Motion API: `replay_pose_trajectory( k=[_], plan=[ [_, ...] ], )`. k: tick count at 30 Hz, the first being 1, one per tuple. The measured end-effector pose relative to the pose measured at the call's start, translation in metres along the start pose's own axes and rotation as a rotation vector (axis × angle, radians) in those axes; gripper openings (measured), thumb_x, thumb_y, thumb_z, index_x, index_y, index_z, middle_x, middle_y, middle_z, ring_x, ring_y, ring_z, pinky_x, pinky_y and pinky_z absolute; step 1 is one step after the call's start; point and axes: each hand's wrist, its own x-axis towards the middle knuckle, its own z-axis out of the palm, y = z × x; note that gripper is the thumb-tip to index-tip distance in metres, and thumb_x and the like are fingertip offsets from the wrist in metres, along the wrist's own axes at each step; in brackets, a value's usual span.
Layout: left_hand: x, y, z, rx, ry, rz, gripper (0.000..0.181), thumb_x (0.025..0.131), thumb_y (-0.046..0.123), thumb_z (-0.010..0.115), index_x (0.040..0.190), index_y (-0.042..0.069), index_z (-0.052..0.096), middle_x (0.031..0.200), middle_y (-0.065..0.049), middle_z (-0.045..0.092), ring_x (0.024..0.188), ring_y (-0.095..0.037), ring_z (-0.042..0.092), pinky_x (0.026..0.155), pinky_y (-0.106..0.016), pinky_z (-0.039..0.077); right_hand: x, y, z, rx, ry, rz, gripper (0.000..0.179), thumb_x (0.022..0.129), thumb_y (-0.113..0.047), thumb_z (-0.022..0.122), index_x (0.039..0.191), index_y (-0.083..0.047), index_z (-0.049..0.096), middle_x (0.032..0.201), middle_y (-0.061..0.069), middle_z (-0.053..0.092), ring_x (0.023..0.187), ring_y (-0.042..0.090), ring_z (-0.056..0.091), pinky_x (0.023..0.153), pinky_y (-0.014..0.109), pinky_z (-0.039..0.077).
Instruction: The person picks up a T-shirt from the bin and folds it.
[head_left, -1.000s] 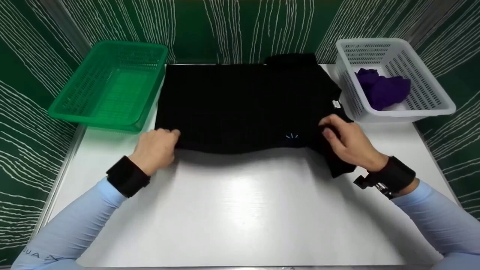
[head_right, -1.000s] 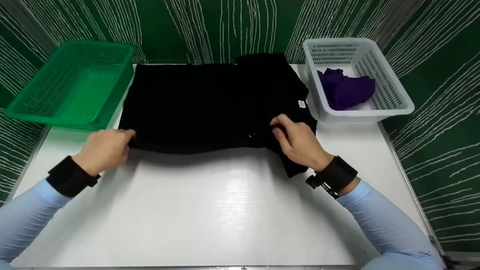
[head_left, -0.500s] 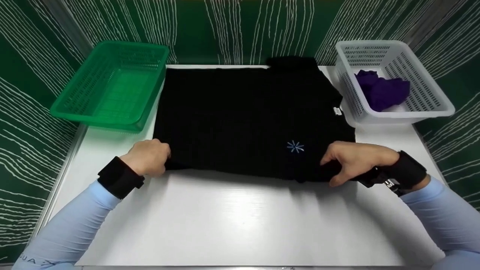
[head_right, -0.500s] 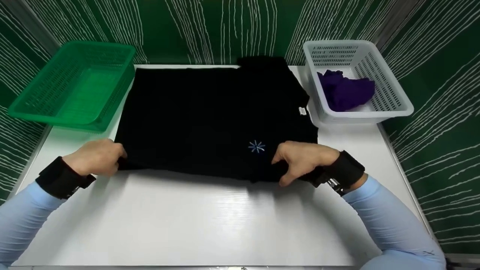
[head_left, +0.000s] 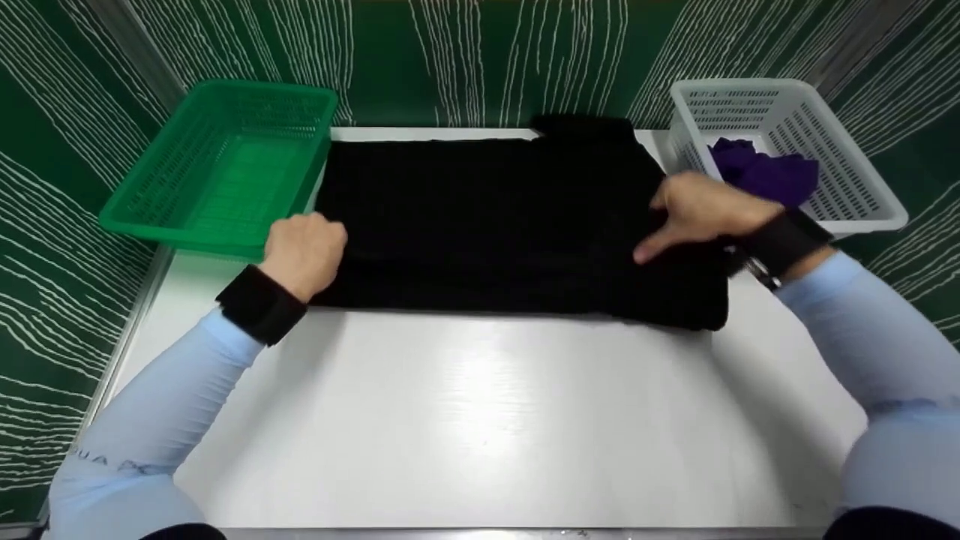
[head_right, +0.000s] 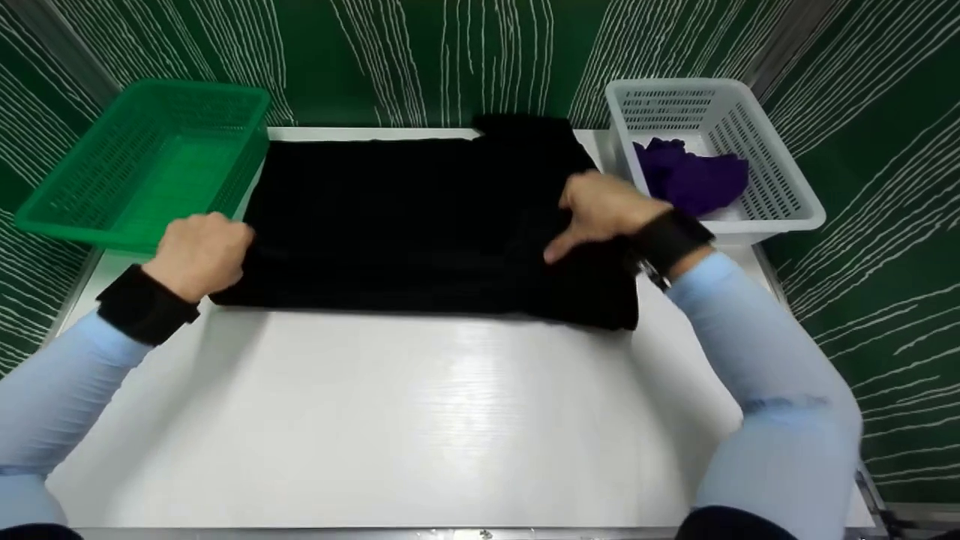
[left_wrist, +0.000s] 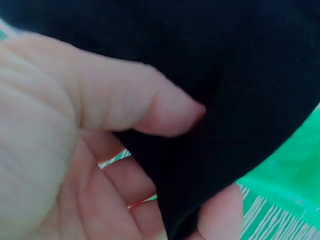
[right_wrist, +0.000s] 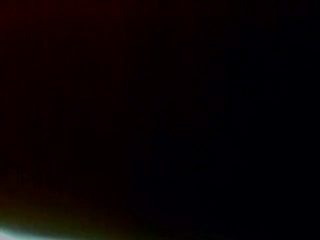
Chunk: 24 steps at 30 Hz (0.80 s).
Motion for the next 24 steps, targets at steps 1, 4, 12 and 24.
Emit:
replay_pose_trajectory(
  k=[1,4,12,24],
  plan=[
    [0.007,0.0,-0.001,0.021,0.004,-0.007,0.016,0.097,-0.006,0.067,0.083,-0.005,0.074,0.086,-0.028,0.076,0.076,-0.041,0.078,0.058,-0.053,0.065,0.011,0.004,-0.003,-0.042,0.032,0.028,0.06,0.072,-0.05,0.106,0.066,-0.013,0.058,0.062,-0.008,0.042,0.059,0.012,0.041,0.054,0.032,0.041],
    [0.028,-0.005,-0.001,0.071,-0.025,-0.026,0.019,0.101,-0.006,0.065,0.087,-0.006,0.076,0.089,-0.028,0.077,0.079,-0.04,0.079,0.062,-0.051,0.066,0.042,0.016,-0.007,-0.132,0.1,0.083,0.063,0.071,-0.06,0.104,0.089,-0.003,0.081,0.068,0.004,0.063,0.069,0.022,0.053,0.058,0.038,0.044],
    [0.073,-0.013,0.028,0.135,-0.094,-0.065,0.014,0.101,-0.004,0.067,0.099,-0.006,0.081,0.099,-0.028,0.08,0.09,-0.039,0.08,0.068,-0.046,0.067,0.092,0.046,0.015,-0.28,0.389,0.059,0.052,0.081,-0.044,0.101,0.097,-0.001,0.075,0.088,0.022,0.072,0.078,0.041,0.065,0.063,0.056,0.052],
    [0.018,0.011,0.064,-0.2,-0.112,0.029,0.049,0.106,0.026,0.072,0.138,-0.01,0.066,0.128,-0.039,0.069,0.116,-0.058,0.07,0.093,-0.068,0.064,0.01,0.034,0.06,-0.023,-0.003,0.383,0.066,0.102,-0.067,0.07,0.092,-0.002,0.073,0.083,0.023,0.078,0.08,0.045,0.078,0.08,0.067,0.062]
  ],
)
